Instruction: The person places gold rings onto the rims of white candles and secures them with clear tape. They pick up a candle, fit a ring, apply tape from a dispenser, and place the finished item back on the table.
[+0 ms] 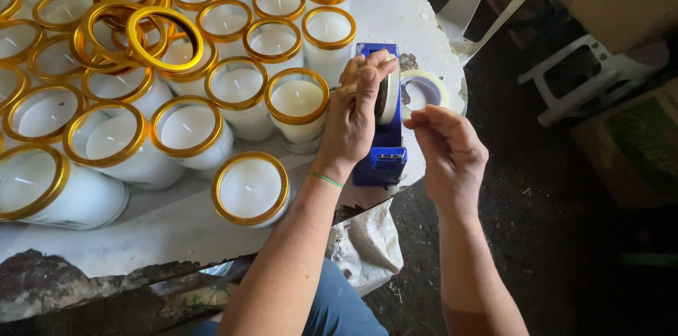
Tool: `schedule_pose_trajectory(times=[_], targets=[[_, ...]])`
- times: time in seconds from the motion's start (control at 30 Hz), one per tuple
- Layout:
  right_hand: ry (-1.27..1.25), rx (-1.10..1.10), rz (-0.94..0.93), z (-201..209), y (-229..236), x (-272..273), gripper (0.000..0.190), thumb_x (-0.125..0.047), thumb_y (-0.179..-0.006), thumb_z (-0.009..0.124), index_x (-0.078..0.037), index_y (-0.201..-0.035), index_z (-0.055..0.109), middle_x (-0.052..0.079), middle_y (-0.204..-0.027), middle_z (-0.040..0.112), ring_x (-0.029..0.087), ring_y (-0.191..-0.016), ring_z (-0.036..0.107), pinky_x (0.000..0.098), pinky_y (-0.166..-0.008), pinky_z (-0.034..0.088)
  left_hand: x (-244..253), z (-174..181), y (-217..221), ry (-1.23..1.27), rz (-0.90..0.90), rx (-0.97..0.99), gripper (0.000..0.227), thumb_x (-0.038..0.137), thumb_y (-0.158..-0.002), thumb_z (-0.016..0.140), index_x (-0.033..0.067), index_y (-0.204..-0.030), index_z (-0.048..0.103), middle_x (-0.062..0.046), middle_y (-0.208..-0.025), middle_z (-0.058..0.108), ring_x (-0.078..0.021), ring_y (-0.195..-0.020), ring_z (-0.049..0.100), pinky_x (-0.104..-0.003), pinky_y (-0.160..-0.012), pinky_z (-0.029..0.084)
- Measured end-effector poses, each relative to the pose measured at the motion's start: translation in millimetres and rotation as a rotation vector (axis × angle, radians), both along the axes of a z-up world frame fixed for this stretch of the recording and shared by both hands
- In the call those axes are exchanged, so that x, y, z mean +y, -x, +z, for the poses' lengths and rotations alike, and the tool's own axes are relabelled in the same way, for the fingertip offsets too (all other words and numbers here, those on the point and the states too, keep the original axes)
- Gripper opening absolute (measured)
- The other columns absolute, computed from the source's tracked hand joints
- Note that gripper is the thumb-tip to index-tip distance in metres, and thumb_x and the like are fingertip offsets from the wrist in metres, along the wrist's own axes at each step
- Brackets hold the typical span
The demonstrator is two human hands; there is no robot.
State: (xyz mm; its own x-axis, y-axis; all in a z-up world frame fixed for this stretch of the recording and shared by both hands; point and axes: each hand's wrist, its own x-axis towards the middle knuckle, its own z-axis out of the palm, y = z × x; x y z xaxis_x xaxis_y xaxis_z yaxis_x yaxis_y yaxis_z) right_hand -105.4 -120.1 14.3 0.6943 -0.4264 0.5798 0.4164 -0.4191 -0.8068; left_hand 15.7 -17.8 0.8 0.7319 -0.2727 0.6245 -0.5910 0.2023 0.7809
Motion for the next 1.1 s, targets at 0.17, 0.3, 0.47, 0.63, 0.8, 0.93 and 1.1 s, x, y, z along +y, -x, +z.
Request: schedule_pose_trajectory(times=[0.17, 0.3, 0.47, 0.63, 0.8, 0.93, 1.1], targets=[[-0.047, 0.002, -0.016, -3.7, 0.5, 4.9, 0.036, 0.023, -0.092, 0.058, 0.003, -0.121, 0.067, 0.02, -0.102, 0.072, 0.031, -0.101, 0.074, 0.0457, -0.092, 0.061, 1.0, 5.7, -4.4, -0.011, 0.026, -0.011, 0.055, 0.04, -0.114, 0.031, 0.0047, -0.132, 0.067, -0.022, -0.137, 0.065, -0.0334, -0.138, 0.054, -0.043, -0.129, 0.02], [-0.006, -0.012, -0.025, 2.6, -3.3, 7.4, 0.036, 0.023, -0.092, 0.059, 0.003, -0.122, 0.067, 0.021, -0.103, 0.072, 0.033, -0.103, 0.074, 0.0462, -0.092, 0.061, -1.1, 10.5, -6.4, -0.004, 0.049, -0.001, 0.053, 0.039, -0.113, 0.035, 0.0016, -0.129, 0.068, -0.023, -0.131, 0.068, -0.0331, -0.136, 0.056, -0.042, -0.129, 0.02], [0.074, -0.023, -0.012, 13.2, -10.1, 9.5, 0.036, 0.024, -0.092, 0.059, 0.005, -0.121, 0.067, 0.022, -0.101, 0.072, 0.035, -0.103, 0.073, 0.049, -0.091, 0.061, -4.3, 8.0, -6.3, 0.013, 0.048, 0.008, 0.052, 0.039, -0.113, 0.035, 0.0024, -0.13, 0.068, -0.022, -0.131, 0.068, -0.0322, -0.136, 0.056, -0.042, -0.129, 0.02], [0.137, 0.001, -0.043, 23.5, -3.0, 21.3, 0.033, 0.023, -0.092, 0.06, 0.004, -0.118, 0.068, 0.021, -0.099, 0.073, 0.034, -0.101, 0.074, 0.0476, -0.089, 0.062, -2.5, 8.3, -3.4, 0.012, 0.046, 0.023, 0.054, 0.041, -0.113, 0.035, 0.0012, -0.129, 0.068, -0.024, -0.13, 0.068, -0.0318, -0.136, 0.057, -0.04, -0.13, 0.02], [0.128, 0.008, -0.074, 28.7, -0.8, 26.8, 0.031, 0.023, -0.093, 0.06, 0.004, -0.116, 0.069, 0.02, -0.097, 0.073, 0.031, -0.099, 0.075, 0.0468, -0.09, 0.062, -2.0, 7.8, -3.6, 0.015, 0.049, 0.018, 0.052, 0.041, -0.113, 0.037, 0.0033, -0.131, 0.067, -0.022, -0.131, 0.068, -0.0318, -0.136, 0.057, -0.041, -0.13, 0.02], [0.109, 0.009, -0.064, 25.6, 0.0, 26.5, 0.032, 0.025, -0.093, 0.057, 0.005, -0.117, 0.069, 0.022, -0.098, 0.072, 0.032, -0.098, 0.074, 0.0473, -0.091, 0.062, 0.1, 6.7, -1.7, 0.008, 0.07, 0.019, 0.051, 0.041, -0.112, 0.037, 0.0041, -0.131, 0.068, -0.021, -0.132, 0.068, -0.0305, -0.137, 0.056, -0.041, -0.13, 0.021], [0.01, 0.041, -0.05, 20.9, -3.2, 24.1, 0.031, 0.021, -0.092, 0.06, 0.004, -0.116, 0.069, 0.019, -0.097, 0.073, 0.027, -0.096, 0.074, 0.0412, -0.089, 0.062, -1.5, 7.1, 0.5, 0.02, 0.05, 0.022, 0.05, 0.041, -0.112, 0.038, 0.0058, -0.132, 0.067, -0.021, -0.134, 0.067, -0.0314, -0.137, 0.056, -0.042, -0.13, 0.02]])
